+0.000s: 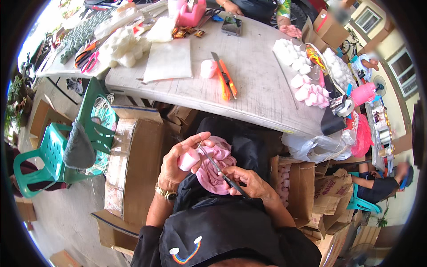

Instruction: The person assembles small pink decorative items by inserting a white foam ball into a pink fabric pouch, securing it with a string, and trimming the excess string with scissors. The person repeats this process for multiple items.

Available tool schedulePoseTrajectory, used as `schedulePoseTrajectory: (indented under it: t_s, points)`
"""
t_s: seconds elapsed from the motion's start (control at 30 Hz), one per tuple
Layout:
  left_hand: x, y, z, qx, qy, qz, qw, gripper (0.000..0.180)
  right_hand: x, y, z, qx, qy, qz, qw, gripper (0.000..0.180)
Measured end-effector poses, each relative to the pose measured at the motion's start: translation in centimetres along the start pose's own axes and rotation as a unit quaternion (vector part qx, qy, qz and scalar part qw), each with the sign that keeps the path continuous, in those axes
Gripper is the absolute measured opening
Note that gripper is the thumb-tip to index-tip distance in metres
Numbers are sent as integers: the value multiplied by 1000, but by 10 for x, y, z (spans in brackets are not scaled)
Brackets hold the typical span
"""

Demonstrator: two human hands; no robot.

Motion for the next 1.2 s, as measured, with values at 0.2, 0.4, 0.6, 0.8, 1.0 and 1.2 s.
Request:
schedulePoseTrajectory:
  t_s: [0.2,0.4,0.6,0.8,1.0,1.2]
  points:
    - [-4,3,2,21,-92,18,995,80,-3,-2,13,3,75,-14,997,60]
    - [-17,7,-1,54,-154,58,985,90,-7,5,24,26,86,-27,996,66]
    - [-19,8,0,48,-132,46,989,89,-8,11,19,42,5,-65,997,63]
    - [-14,7,2,42,-129,58,989,70,-9,10,19,13,-4,-77,997,61]
    - [-17,8,2,44,-107,40,993,88,-15,11,26,27,73,-68,995,52]
    - [-14,8,6,40,-71,1,997,82,-10,9,45,73,113,-97,986,50]
Point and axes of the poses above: each hand's wrist, its own y-axis towards the middle knuckle, its own x-axis out of the back of the hand, z = x × y, the point moved 1 cm from there along y, towards the middle knuckle, and after that the axes turned 2 degrees about x, right-handed, at the moved point
